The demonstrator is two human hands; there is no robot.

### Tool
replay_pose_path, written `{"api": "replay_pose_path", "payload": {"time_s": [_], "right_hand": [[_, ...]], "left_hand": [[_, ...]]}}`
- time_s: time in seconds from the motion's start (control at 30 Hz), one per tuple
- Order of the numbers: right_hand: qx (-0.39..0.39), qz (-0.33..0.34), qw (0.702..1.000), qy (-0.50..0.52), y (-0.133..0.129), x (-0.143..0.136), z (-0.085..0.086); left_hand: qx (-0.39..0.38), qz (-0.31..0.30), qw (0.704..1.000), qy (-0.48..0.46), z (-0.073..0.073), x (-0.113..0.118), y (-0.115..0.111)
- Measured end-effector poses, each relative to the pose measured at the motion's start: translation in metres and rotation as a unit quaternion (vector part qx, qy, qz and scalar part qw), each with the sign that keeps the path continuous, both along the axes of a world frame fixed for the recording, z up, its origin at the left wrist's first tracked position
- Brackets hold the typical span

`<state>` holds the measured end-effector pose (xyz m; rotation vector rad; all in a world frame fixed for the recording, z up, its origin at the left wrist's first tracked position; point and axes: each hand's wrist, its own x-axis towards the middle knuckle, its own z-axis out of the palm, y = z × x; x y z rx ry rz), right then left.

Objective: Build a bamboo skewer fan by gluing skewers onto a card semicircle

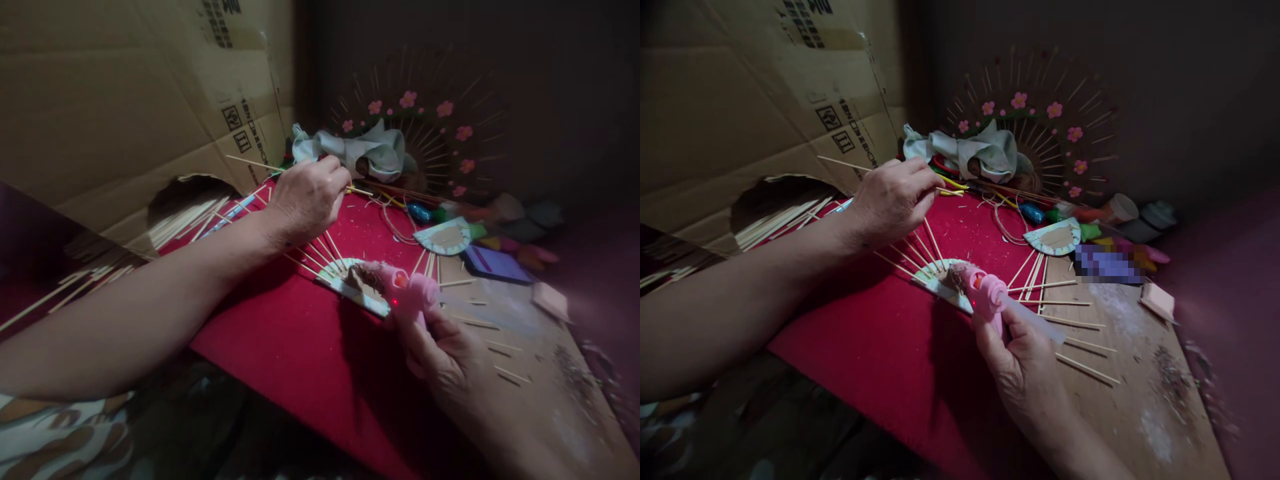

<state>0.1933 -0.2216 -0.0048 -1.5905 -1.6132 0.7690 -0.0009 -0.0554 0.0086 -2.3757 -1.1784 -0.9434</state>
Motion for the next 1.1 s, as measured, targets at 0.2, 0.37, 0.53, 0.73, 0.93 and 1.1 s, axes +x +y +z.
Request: {"api": "replay_pose_path", "payload": {"time_s": [0.2,0.37,0.53,0.73,0.93,1.1], "right_hand": [[-0.029,-0.018,0.999,0.000,-0.004,0.002,0.000],[-0.032,-0.016,0.999,0.026,-0.001,0.004,-0.006],[-0.025,-0.022,0.999,0.023,0.007,0.001,-0.002],[-0.030,-0.002,0.999,0.018,0.013,-0.002,0.001],[-0.032,0.003,0.999,0.033,0.009,0.003,-0.005],[-0.025,-0.001,0.999,0.030,0.002,0.002,-0.004]], "left_hand": [[-0.026,-0.008,1.000,-0.006,0.002,-0.001,-0.002],[-0.032,-0.011,0.999,-0.007,0.001,0.001,-0.001],[-0.062,0.012,0.998,-0.012,0.001,0.005,-0.003],[-0.074,0.019,0.997,-0.014,0.002,0.006,-0.006],[-0.052,0.014,0.998,-0.012,-0.001,0.006,-0.005],[-0.043,0.014,0.999,-0.002,-0.003,0.007,-0.004]]}}
